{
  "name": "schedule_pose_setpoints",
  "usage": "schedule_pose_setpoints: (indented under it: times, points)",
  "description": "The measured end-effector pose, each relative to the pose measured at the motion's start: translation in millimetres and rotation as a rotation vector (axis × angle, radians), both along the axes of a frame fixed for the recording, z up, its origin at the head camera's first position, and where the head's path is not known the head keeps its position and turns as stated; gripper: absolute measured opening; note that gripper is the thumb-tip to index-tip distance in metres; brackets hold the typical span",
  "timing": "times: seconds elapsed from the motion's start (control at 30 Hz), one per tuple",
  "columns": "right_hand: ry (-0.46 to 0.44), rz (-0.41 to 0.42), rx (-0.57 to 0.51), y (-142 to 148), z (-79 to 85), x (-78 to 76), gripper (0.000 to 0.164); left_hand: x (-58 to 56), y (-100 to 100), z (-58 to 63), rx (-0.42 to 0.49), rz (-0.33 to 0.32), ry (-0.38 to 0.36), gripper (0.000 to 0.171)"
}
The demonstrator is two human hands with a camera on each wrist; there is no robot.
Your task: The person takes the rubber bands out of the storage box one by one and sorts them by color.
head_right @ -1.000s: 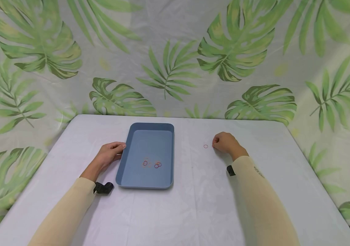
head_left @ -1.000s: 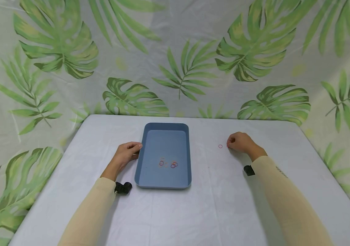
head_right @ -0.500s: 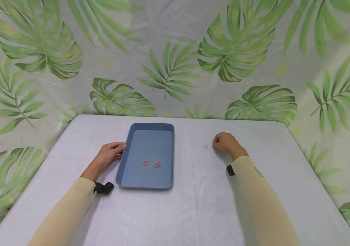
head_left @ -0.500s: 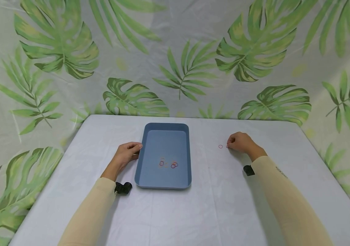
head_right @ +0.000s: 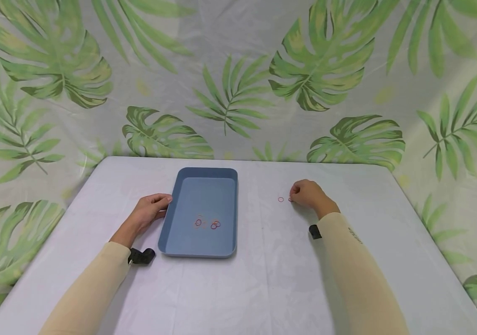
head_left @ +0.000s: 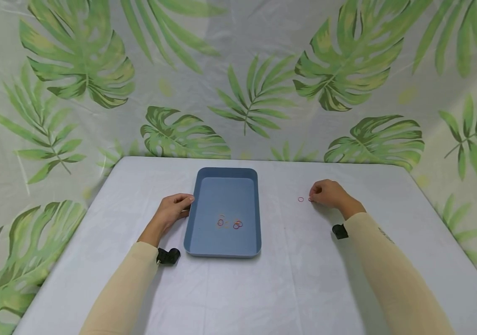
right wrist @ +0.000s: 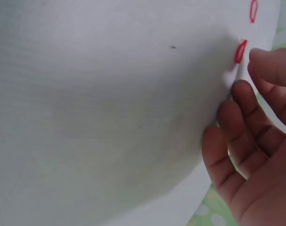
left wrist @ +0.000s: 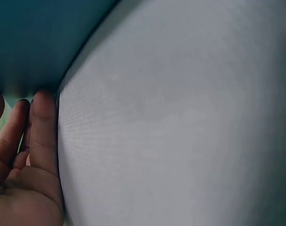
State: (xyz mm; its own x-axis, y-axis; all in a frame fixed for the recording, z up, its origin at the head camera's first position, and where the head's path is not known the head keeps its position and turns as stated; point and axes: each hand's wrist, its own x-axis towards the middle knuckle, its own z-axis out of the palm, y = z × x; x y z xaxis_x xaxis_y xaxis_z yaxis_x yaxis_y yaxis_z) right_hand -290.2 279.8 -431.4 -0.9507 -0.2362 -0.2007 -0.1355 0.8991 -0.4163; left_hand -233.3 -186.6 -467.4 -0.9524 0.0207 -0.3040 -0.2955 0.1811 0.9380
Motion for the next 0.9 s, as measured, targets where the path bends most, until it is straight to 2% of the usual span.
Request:
schedule_pose_setpoints:
  times: [0.17, 0.4, 0.7, 0.9]
  points:
    - [0.000, 0.016, -0.055, -6, 10.2, -0.2, 0.014, 0.1, 0, 1.5, -0.003, -0.011, 0.003, 0.041]
    - [0.063, 0.117, -0.163, -36, 33.2, 3.5, 0.015, 1.5, -3, 3.0, -0.015, -0.022, 0.020, 0.041]
    - [0.066, 0.261, -0.189, -80, 55.4, 10.4, 0.013, 1.0, 0, 2.4, 0.000, -0.023, 0.010, 0.041]
    - [0.084, 0.313, -0.232, -98, 64.1, 14.8, 0.010, 3.2, 0, 4.9, -0.002, -0.022, -0.007, 0.041]
